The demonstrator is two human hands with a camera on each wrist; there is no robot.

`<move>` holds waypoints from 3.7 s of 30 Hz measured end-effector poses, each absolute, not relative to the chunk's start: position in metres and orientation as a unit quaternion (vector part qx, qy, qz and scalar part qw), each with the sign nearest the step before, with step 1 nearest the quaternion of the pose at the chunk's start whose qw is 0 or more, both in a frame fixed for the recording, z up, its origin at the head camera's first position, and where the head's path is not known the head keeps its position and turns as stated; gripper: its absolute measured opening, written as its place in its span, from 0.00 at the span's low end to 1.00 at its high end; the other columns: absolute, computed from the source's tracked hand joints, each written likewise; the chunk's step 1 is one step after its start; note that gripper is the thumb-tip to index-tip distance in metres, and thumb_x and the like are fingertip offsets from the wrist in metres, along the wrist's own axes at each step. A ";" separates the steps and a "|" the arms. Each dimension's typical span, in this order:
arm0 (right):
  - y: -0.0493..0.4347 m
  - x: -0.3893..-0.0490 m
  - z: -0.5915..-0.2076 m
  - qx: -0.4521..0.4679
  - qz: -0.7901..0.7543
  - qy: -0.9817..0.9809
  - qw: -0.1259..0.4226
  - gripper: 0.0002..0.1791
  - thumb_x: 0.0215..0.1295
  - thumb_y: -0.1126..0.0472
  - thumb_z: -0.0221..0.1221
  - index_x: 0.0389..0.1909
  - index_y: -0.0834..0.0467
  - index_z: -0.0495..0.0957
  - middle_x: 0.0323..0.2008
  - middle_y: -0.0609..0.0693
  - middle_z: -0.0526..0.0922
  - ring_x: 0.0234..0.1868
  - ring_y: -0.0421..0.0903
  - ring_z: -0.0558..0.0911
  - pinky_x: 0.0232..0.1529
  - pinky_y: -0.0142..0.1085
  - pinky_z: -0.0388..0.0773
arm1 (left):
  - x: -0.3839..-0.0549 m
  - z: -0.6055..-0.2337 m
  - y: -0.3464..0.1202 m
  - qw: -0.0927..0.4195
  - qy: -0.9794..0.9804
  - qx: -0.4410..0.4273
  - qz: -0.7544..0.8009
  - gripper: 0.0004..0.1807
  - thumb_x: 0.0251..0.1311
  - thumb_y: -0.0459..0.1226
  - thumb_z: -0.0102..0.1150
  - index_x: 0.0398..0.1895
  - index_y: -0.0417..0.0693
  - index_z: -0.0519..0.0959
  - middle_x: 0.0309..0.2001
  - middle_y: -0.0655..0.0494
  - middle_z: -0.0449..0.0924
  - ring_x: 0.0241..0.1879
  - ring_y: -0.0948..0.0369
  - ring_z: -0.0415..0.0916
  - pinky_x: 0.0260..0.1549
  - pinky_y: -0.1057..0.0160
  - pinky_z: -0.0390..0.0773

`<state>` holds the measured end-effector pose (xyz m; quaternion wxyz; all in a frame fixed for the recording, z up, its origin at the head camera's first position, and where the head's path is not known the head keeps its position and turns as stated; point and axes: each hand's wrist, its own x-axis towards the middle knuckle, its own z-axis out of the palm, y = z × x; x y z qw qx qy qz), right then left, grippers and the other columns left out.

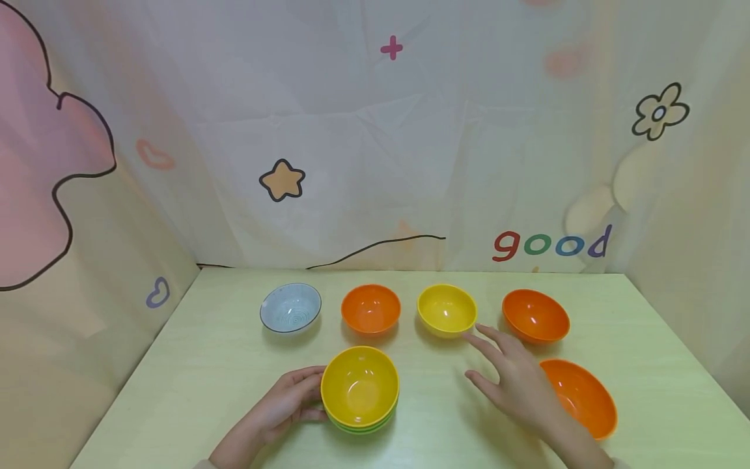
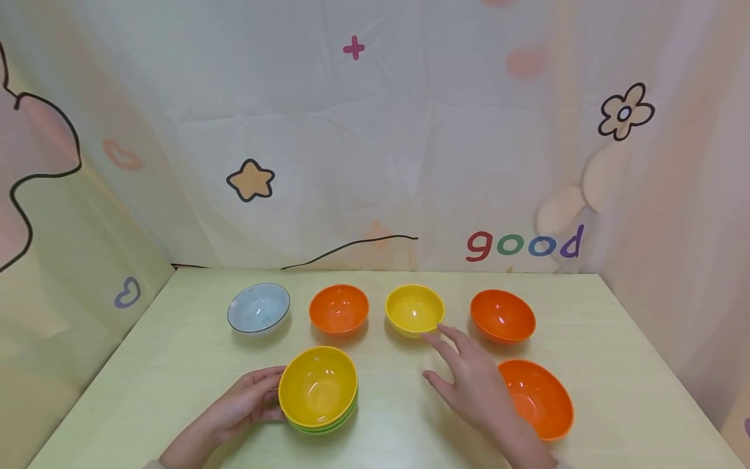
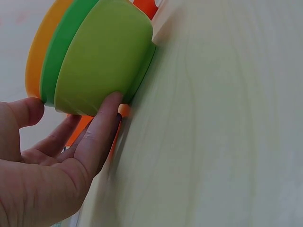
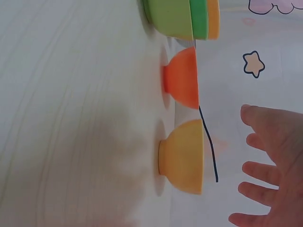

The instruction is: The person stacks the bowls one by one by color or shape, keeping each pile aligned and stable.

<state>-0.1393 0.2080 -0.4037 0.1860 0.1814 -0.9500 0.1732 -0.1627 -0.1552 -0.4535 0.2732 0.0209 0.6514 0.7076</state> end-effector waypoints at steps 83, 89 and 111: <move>0.346 -0.111 -0.405 -0.043 0.148 -0.987 0.035 0.16 0.55 0.64 0.57 0.45 0.64 0.78 0.31 0.57 0.81 0.27 0.50 0.78 0.18 0.38 0.70 | -0.162 -0.453 -0.156 0.278 0.644 0.020 0.712 0.31 0.64 0.46 0.49 0.63 0.32 0.61 0.58 0.41 0.72 0.48 0.56 0.77 0.42 0.55 0.80; 0.347 -0.113 -0.405 -0.053 0.147 -0.988 0.009 0.15 0.56 0.64 0.56 0.44 0.65 0.77 0.29 0.56 0.81 0.25 0.47 0.75 0.18 0.38 0.69 | -0.163 -0.454 -0.156 0.276 0.648 0.014 0.710 0.31 0.64 0.45 0.50 0.63 0.33 0.62 0.57 0.42 0.73 0.47 0.56 0.78 0.41 0.55 0.80; 0.345 -0.117 -0.403 -0.081 0.176 -0.980 -0.045 0.14 0.58 0.63 0.53 0.42 0.69 0.75 0.25 0.53 0.80 0.17 0.41 0.75 0.20 0.35 0.68 | -0.162 -0.455 -0.156 0.275 0.645 0.017 0.712 0.31 0.64 0.46 0.50 0.63 0.33 0.62 0.57 0.42 0.73 0.47 0.56 0.78 0.42 0.54 0.80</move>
